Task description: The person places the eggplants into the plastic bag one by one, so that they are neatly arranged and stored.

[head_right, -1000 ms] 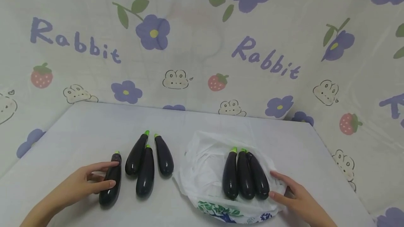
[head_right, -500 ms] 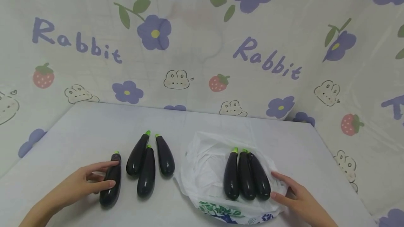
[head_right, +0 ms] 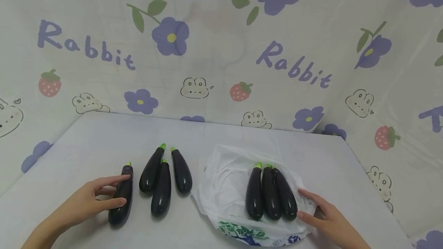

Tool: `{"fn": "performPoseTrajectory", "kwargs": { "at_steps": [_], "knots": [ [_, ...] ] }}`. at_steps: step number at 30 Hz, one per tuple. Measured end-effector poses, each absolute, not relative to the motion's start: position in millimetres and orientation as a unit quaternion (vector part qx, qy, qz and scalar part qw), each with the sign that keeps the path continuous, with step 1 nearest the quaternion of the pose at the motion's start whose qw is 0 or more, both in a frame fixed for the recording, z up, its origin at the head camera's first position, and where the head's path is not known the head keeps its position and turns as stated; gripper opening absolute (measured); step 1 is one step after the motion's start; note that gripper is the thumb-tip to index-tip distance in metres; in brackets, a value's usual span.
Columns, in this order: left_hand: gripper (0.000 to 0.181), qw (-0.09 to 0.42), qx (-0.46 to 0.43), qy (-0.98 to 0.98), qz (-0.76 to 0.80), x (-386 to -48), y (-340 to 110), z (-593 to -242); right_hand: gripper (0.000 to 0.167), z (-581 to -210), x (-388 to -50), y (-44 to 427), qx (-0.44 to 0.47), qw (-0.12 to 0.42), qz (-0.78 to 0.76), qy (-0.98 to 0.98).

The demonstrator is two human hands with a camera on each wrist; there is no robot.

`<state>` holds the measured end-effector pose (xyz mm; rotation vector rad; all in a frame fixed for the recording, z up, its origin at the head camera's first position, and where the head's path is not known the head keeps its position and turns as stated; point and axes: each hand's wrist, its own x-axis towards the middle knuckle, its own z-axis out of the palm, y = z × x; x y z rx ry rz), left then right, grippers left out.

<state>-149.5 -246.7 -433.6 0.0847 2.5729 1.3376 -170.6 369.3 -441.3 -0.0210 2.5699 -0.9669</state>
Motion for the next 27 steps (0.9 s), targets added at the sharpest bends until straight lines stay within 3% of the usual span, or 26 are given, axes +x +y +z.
{"fn": "performPoseTrajectory", "kwargs": {
  "at_steps": [27],
  "knots": [
    [0.073, 0.061, -0.033, 0.837, 0.543, -151.3, -247.8, -429.5, 0.081, -442.1, -172.8, 368.8, 0.003, 0.200, -0.346, 0.917]
  ]
}}
